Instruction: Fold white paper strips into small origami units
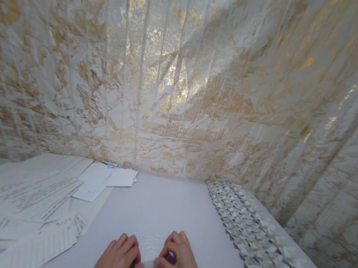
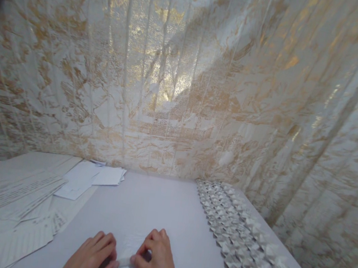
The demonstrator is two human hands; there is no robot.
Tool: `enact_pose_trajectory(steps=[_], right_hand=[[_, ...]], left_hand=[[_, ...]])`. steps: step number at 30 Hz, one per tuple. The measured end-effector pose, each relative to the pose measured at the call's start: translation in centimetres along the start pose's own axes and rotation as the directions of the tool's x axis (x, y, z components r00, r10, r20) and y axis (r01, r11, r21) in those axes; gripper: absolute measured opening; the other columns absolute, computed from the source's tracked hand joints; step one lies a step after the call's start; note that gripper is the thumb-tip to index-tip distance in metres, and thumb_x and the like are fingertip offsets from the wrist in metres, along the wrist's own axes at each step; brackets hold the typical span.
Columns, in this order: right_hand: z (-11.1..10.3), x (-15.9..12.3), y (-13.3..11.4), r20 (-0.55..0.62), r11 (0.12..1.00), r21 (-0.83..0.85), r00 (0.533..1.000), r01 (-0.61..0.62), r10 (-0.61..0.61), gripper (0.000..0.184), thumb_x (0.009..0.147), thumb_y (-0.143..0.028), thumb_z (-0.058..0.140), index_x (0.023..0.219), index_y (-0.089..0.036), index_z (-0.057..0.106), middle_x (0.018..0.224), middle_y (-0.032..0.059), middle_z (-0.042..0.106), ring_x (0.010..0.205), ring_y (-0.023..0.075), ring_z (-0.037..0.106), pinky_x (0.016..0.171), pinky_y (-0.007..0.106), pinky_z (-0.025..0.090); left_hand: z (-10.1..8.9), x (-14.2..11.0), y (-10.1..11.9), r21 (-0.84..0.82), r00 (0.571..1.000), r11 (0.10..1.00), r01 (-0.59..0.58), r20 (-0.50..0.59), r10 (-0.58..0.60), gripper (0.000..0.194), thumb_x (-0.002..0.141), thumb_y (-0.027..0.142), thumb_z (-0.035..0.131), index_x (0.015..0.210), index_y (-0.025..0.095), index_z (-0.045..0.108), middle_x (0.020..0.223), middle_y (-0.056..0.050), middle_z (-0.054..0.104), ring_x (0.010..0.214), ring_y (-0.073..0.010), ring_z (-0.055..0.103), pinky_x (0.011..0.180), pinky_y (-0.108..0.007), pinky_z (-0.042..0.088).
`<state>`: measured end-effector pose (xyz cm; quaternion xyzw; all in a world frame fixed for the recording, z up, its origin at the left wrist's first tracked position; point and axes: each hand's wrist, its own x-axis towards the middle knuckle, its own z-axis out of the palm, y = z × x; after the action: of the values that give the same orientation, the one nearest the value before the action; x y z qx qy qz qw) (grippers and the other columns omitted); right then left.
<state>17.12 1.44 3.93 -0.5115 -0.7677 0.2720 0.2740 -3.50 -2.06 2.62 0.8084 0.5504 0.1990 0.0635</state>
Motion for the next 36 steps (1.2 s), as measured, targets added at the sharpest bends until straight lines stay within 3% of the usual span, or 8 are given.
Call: enact_pose_trajectory(steps=[3, 7, 13, 22, 28, 36], right_hand=[[0.2, -0.1, -0.2, -0.030, 1.000, -0.027, 0.999, -0.013, 0.012, 0.020, 0.074, -0.002, 0.079, 0.072, -0.020, 0.072, 0.090, 0.0002, 0.065, 0.096, 0.0215, 0.057, 0.093, 0.034, 0.038], [-0.1, -0.1, -0.4, 0.034, 0.999, -0.047, 0.999, 0.013, -0.011, 0.017, 0.077, -0.006, 0.078, 0.075, -0.021, 0.072, 0.095, 0.0004, 0.064, 0.099, 0.0221, 0.056, 0.093, 0.035, 0.038], [-0.3, -0.2, -0.9, 0.045, 0.997, -0.070, 0.999, 0.024, -0.021, 0.019, 0.075, -0.003, 0.074, 0.075, -0.021, 0.068, 0.098, 0.0016, 0.061, 0.101, 0.0227, 0.056, 0.097, 0.038, 0.037], [0.1, -0.2, -0.7, 0.012, 0.994, -0.103, 0.999, 0.041, -0.040, 0.022, 0.073, -0.002, 0.073, 0.076, -0.021, 0.063, 0.098, 0.0025, 0.062, 0.100, 0.0236, 0.055, 0.092, 0.035, 0.038], [0.9, 0.0, -1.1, -0.010, 0.991, -0.132, 0.999, -0.033, 0.032, 0.026, 0.070, -0.017, 0.085, 0.084, -0.022, 0.062, 0.101, 0.0036, 0.062, 0.103, 0.0278, 0.054, 0.096, 0.041, 0.035], [-1.6, 0.0, -0.1, 0.142, 1.000, -0.031, 0.990, 0.002, 0.002, 0.036, 0.064, 0.004, 0.057, 0.088, -0.022, 0.066, 0.101, 0.0008, 0.060, 0.107, 0.0231, 0.055, 0.100, 0.038, 0.034]], left_hand=[[0.1, 0.1, 0.3, -0.035, 1.000, 0.999, 0.017, 0.014, -0.017, 0.017, 0.096, 0.028, 0.055, 0.087, 0.023, 0.067, 0.099, -0.006, 0.069, 0.096, -0.0278, 0.062, 0.083, -0.042, 0.045], [0.1, 0.1, 0.7, -0.020, 0.999, 0.999, 0.041, -0.002, -0.041, 0.016, 0.095, 0.025, 0.054, 0.086, 0.022, 0.067, 0.100, -0.007, 0.069, 0.097, -0.0291, 0.060, 0.083, -0.043, 0.044], [-1.0, 0.3, 1.4, -0.047, 0.993, 0.994, 0.100, 0.075, -0.096, 0.015, 0.093, 0.024, 0.053, 0.086, 0.021, 0.067, 0.100, -0.008, 0.068, 0.098, -0.0291, 0.060, 0.085, -0.043, 0.044], [-0.8, 0.5, 1.5, -0.107, 0.987, 0.981, 0.161, 0.034, -0.158, 0.006, 0.084, 0.018, 0.058, 0.085, 0.023, 0.059, 0.096, -0.004, 0.066, 0.095, -0.0258, 0.059, 0.085, -0.040, 0.043], [-0.7, 0.7, 1.6, -0.201, 0.989, 0.968, 0.149, 0.045, -0.142, 0.009, 0.084, 0.015, 0.058, 0.086, 0.023, 0.062, 0.101, -0.003, 0.066, 0.100, -0.0261, 0.058, 0.086, -0.041, 0.041], [-0.9, 0.7, 1.1, -0.254, 0.987, 0.954, 0.157, 0.079, -0.141, 0.025, 0.076, 0.006, 0.057, 0.090, 0.024, 0.070, 0.106, -0.003, 0.066, 0.106, -0.0261, 0.057, 0.089, -0.040, 0.041]])
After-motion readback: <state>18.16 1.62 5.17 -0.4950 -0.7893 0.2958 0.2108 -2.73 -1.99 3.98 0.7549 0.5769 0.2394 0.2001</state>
